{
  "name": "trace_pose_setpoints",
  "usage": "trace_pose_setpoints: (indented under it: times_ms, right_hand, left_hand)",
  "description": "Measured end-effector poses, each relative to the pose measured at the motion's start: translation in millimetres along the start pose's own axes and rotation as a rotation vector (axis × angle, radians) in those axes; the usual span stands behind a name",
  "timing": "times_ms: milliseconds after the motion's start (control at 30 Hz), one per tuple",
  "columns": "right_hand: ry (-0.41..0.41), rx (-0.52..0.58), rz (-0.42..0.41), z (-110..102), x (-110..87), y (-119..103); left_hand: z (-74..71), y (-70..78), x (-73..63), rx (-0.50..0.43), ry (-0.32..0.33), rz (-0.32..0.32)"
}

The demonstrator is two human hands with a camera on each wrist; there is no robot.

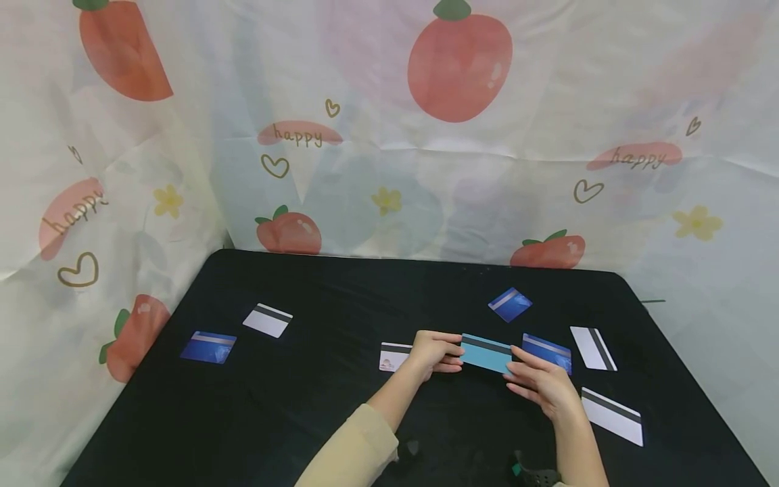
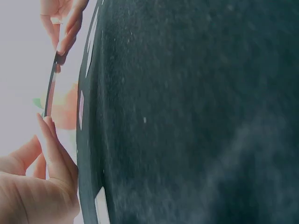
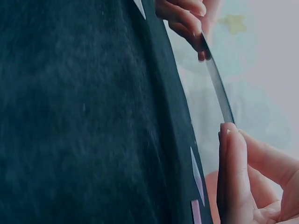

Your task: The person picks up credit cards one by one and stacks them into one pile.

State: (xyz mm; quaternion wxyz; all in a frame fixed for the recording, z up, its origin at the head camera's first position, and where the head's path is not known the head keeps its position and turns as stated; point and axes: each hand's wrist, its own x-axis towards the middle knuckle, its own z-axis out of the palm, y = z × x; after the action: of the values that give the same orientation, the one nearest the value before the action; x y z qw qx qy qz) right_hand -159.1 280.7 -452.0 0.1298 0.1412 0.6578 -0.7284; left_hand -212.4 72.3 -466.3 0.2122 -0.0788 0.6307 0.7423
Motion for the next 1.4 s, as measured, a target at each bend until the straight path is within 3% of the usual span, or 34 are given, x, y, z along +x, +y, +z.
trace_pose_setpoints:
  times_ms: [900, 1400]
  right_hand:
    - [-0.006, -0.111, 0.0, 53, 16.2, 2]
    - [0.0, -0.117, -0.004, 83, 22.2, 6]
  left_hand:
    - [-53.4, 3.6, -15.4, 0.016, 0.081, -0.022]
    - [-79.6, 3.2, -24.8, 0.05, 0.147, 0.009]
